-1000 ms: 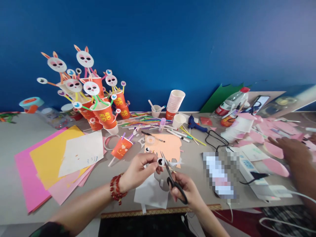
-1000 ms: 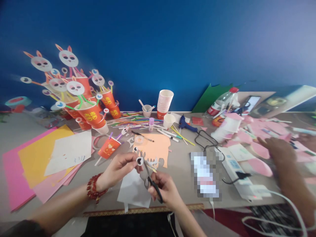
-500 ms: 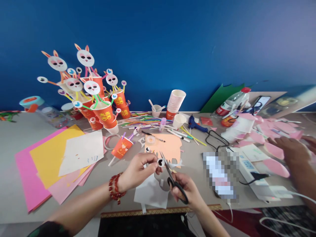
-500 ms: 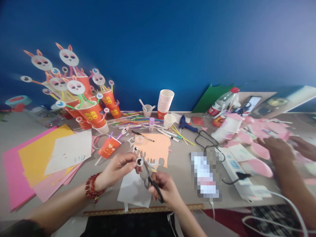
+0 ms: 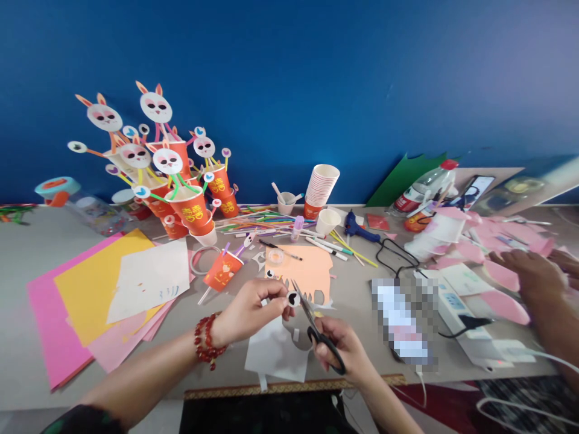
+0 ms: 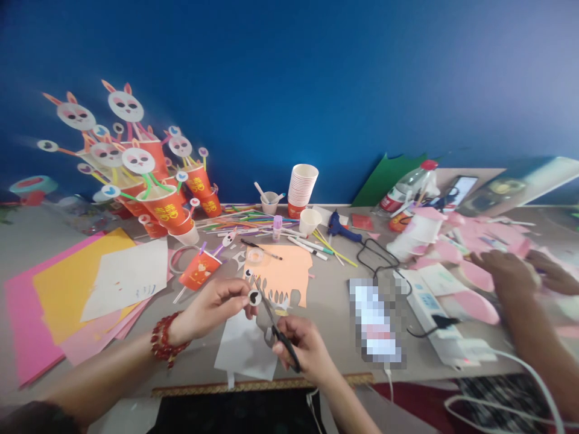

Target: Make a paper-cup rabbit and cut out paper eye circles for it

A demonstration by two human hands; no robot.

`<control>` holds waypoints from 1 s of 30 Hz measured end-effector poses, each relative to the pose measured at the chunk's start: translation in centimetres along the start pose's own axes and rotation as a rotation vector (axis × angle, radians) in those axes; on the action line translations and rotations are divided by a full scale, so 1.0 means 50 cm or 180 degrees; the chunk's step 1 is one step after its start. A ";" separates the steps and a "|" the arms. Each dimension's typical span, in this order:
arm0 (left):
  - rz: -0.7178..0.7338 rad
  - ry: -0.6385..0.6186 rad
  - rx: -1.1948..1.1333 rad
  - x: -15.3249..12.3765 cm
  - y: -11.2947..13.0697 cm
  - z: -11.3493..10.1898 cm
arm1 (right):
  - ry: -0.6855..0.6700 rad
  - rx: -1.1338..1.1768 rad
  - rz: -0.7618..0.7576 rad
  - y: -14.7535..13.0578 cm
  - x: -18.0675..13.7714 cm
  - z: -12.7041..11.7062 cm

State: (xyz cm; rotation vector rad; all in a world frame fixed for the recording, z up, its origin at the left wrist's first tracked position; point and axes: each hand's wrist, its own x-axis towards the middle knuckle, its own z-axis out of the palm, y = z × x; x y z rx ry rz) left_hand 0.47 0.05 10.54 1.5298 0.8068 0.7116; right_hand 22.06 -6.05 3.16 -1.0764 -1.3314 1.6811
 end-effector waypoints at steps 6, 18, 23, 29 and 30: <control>-0.0143 -0.0138 -0.0021 0.003 0.003 -0.009 | -0.0008 -0.0017 0.0048 0.000 0.000 -0.004; -0.0301 -0.0522 0.0324 0.020 0.011 -0.033 | -0.0038 -0.0008 0.0106 -0.004 -0.004 -0.012; -0.0329 -0.0540 0.0478 0.027 0.016 -0.032 | -0.0042 0.0053 0.0103 -0.002 -0.004 -0.014; -0.0323 -0.0562 0.0516 0.033 0.013 -0.026 | -0.0069 0.0129 0.0121 0.008 -0.007 -0.018; -0.0333 -0.0572 0.0520 0.035 0.013 -0.026 | -0.0064 0.0122 0.0124 0.009 -0.007 -0.019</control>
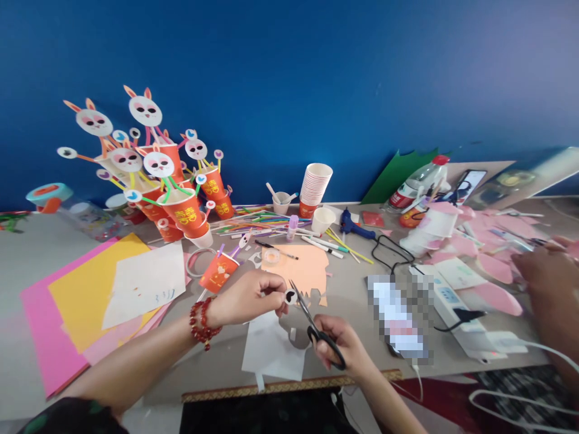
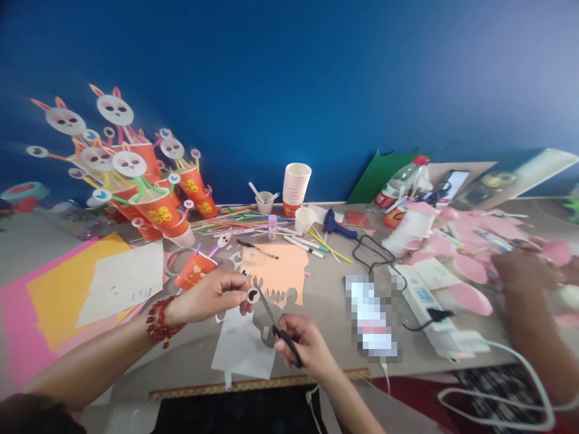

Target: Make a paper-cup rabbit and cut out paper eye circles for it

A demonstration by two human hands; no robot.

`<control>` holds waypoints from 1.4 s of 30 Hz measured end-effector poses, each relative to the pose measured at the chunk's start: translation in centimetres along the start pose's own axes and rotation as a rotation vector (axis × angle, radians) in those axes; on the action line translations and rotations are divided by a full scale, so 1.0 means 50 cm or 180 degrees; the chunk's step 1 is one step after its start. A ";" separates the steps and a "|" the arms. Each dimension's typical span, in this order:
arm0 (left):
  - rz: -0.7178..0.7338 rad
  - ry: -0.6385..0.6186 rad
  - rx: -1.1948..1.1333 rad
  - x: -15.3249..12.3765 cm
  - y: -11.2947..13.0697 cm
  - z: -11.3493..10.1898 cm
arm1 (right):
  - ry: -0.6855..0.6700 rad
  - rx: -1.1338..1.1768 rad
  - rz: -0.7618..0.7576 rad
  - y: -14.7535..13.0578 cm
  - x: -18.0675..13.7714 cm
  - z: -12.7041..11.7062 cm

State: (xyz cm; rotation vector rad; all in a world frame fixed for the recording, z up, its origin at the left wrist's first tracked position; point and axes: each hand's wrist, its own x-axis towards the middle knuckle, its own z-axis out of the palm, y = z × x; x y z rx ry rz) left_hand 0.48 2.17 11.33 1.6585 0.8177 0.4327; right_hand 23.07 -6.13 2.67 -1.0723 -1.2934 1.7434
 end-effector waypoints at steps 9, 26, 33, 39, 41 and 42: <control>-0.0145 -0.0210 -0.0005 0.021 -0.013 -0.006 | 0.0205 -0.0332 0.0152 0.010 0.004 -0.030; -0.0110 0.0164 0.0702 -0.032 -0.067 0.005 | -0.0283 -0.0253 -0.0250 -0.092 0.170 0.019; -0.0089 0.0458 0.0934 -0.041 -0.082 0.003 | -0.0525 -0.0463 -0.0304 -0.066 0.206 0.031; 0.0172 0.1242 -0.0384 -0.030 -0.143 0.026 | 0.0378 -0.0237 -0.0781 -0.055 0.205 0.038; 0.0278 0.1308 -0.0667 -0.020 -0.165 0.043 | 0.0676 -0.0200 -0.0957 -0.050 0.205 0.041; 0.0323 0.1377 -0.0756 -0.014 -0.173 0.052 | 0.0796 -0.0201 -0.1032 -0.047 0.205 0.042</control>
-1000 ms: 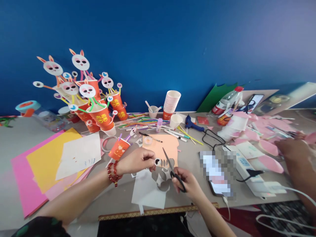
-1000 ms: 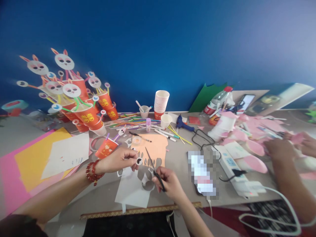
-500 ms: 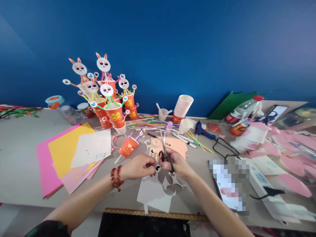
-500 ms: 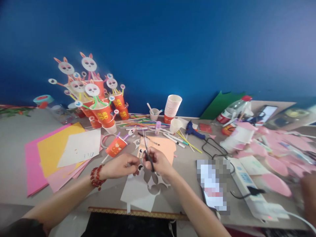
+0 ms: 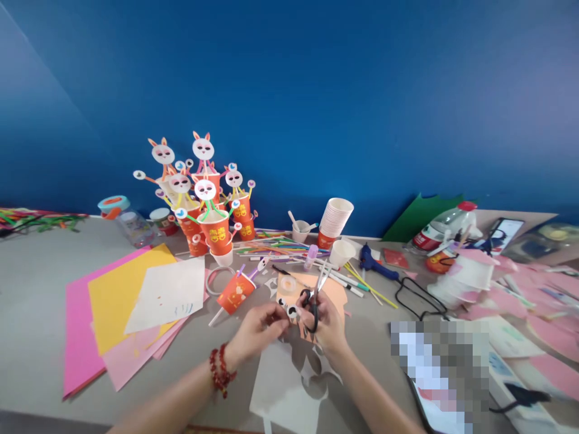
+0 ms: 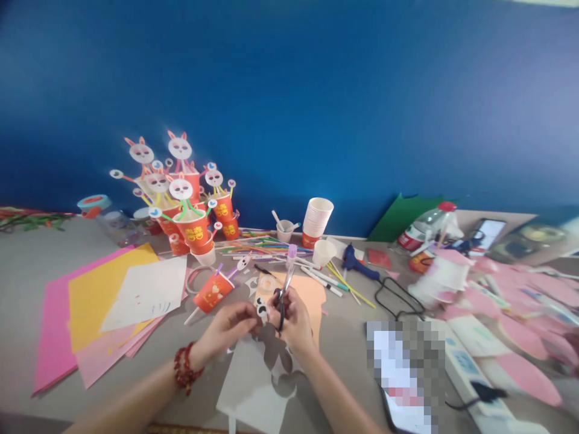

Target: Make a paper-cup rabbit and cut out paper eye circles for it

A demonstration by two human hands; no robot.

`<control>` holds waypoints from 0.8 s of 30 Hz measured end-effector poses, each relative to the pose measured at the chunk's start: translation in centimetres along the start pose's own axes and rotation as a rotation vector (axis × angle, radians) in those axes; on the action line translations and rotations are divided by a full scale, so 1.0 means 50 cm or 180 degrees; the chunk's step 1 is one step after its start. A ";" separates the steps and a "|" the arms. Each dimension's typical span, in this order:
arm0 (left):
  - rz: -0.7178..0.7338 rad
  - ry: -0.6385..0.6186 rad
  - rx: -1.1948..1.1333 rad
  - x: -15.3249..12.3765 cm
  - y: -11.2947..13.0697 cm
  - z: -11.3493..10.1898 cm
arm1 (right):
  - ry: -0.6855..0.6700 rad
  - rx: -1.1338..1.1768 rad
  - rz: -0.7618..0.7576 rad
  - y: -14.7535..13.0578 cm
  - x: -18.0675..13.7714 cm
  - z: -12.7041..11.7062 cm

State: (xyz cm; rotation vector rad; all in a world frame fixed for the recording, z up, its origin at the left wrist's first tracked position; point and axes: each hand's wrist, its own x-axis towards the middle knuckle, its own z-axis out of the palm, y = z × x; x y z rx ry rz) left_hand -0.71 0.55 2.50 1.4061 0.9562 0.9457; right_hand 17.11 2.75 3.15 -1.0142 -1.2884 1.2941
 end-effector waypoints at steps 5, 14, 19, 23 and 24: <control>0.0078 0.0527 -0.0386 0.013 -0.021 0.026 | 0.0028 -0.0058 -0.0071 0.016 -0.005 0.008; 0.0108 0.0564 -0.0333 0.004 -0.031 0.023 | -0.0440 0.0137 0.0280 0.026 -0.011 0.006; 0.0082 0.0507 -0.0074 0.003 -0.032 0.017 | -0.0333 0.0147 0.0178 0.027 -0.004 -0.003; -0.0029 0.0403 0.0017 0.003 -0.045 0.011 | -0.0295 0.0133 0.0076 0.035 0.004 -0.014; -0.0041 0.0373 0.0060 0.003 -0.048 0.010 | -0.0261 0.0106 0.0099 0.037 0.006 -0.016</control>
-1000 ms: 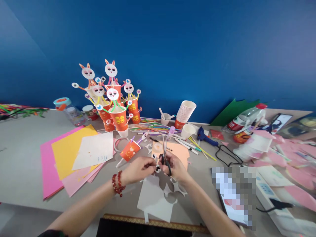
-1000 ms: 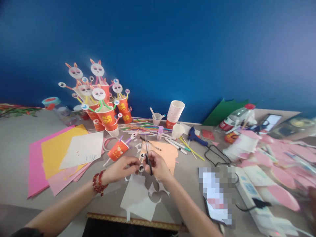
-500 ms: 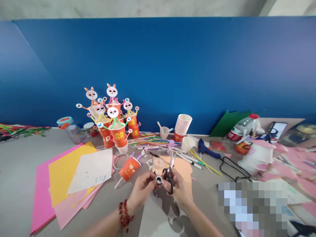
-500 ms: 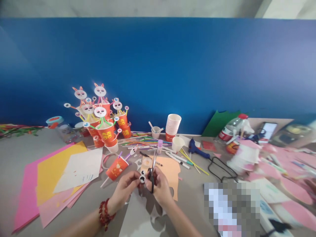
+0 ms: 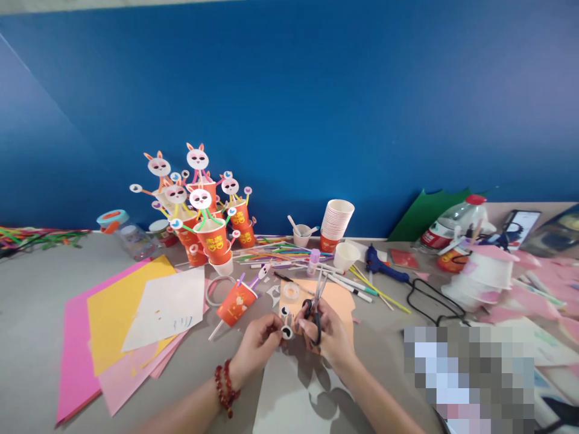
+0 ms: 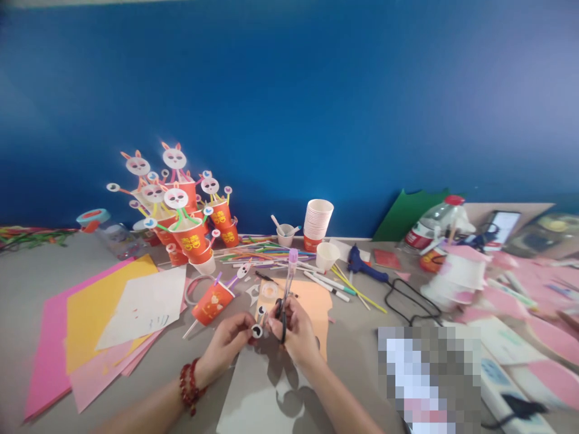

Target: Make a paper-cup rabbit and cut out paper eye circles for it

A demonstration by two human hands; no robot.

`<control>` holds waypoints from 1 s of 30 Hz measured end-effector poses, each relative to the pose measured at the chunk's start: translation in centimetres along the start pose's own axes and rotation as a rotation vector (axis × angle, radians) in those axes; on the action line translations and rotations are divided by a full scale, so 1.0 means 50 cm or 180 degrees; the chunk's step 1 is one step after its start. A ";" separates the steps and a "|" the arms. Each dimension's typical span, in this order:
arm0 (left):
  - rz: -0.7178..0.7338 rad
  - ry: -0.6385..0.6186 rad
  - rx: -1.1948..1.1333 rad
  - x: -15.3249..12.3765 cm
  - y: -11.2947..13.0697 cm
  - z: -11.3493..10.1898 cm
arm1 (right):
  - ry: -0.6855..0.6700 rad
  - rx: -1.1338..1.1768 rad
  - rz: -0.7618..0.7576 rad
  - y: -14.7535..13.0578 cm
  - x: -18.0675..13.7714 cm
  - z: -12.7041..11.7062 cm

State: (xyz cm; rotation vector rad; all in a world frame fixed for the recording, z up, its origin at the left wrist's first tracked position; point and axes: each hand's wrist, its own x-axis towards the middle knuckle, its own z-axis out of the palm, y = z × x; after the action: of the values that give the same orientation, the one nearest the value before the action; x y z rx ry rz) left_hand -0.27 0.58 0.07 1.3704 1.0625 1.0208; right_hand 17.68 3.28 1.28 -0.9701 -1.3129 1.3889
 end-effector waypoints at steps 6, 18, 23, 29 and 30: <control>-0.0076 -0.0230 0.0390 -0.002 0.000 -0.001 | -0.0236 -0.0406 0.0270 0.004 -0.001 -0.004; 0.0033 -0.0236 0.0518 -0.004 -0.010 -0.004 | -0.0634 -0.1132 0.0229 0.013 -0.004 0.000; -0.0051 -0.0165 0.0347 -0.002 -0.010 -0.006 | -0.0648 -0.0808 0.0390 0.005 -0.004 0.007; 0.0650 0.0106 0.1044 -0.011 -0.002 -0.007 | -0.0209 -0.0264 0.0414 0.004 0.001 0.013; 0.0848 0.0134 0.1286 -0.013 0.000 -0.006 | -0.0141 -0.0236 0.0396 0.004 0.001 0.013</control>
State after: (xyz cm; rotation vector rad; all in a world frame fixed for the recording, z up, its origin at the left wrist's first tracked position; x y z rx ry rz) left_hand -0.73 0.00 0.10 1.8634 1.1823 1.0660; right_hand 17.00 3.19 1.13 -1.0921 -1.3647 1.4718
